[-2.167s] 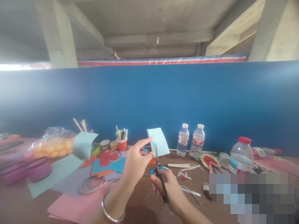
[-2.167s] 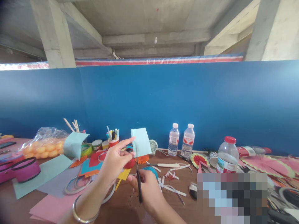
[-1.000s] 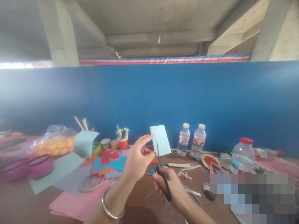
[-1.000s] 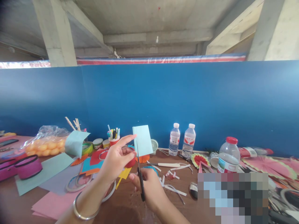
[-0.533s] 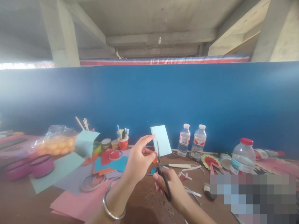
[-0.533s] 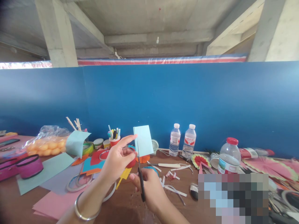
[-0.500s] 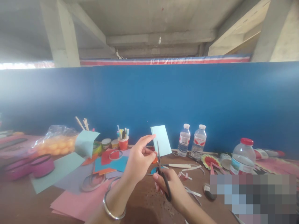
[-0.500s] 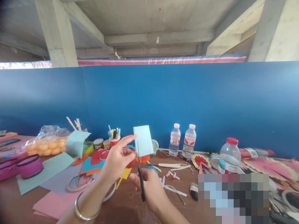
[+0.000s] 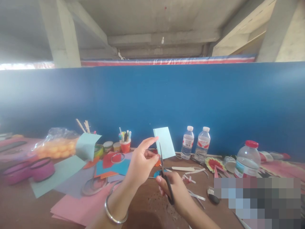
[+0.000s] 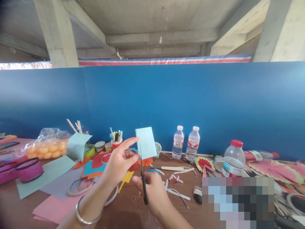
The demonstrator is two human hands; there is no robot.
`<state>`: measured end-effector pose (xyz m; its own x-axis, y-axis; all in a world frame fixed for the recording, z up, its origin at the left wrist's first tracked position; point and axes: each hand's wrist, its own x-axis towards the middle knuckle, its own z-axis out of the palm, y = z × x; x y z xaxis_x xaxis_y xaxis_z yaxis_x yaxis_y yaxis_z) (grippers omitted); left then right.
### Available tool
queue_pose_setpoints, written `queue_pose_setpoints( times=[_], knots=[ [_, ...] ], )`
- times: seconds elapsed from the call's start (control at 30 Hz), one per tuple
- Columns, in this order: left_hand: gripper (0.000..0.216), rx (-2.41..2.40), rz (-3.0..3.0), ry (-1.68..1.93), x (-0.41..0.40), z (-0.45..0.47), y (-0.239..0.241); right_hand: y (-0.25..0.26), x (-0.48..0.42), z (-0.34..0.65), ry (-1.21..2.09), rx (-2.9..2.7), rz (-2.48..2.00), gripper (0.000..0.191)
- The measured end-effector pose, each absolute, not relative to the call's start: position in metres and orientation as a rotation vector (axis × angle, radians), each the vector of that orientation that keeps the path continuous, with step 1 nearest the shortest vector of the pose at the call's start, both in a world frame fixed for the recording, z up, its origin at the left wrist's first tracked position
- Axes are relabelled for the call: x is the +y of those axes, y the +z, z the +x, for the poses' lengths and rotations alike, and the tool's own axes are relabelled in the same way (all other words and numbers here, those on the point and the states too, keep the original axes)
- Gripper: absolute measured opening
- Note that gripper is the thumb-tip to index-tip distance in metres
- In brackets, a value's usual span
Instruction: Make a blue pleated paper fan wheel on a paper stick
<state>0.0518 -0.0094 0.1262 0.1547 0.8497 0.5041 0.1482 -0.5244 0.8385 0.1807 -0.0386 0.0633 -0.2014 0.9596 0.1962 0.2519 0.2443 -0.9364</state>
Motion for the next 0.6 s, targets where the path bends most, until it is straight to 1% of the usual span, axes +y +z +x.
queue_pose_setpoints(
  times=[0.6],
  knots=[
    [0.049,1.012,1.733,1.396,-0.0101,0.053,0.1262,0.0641,-0.0378,0.1836,1.009,-1.638,-1.171,0.053]
  ],
)
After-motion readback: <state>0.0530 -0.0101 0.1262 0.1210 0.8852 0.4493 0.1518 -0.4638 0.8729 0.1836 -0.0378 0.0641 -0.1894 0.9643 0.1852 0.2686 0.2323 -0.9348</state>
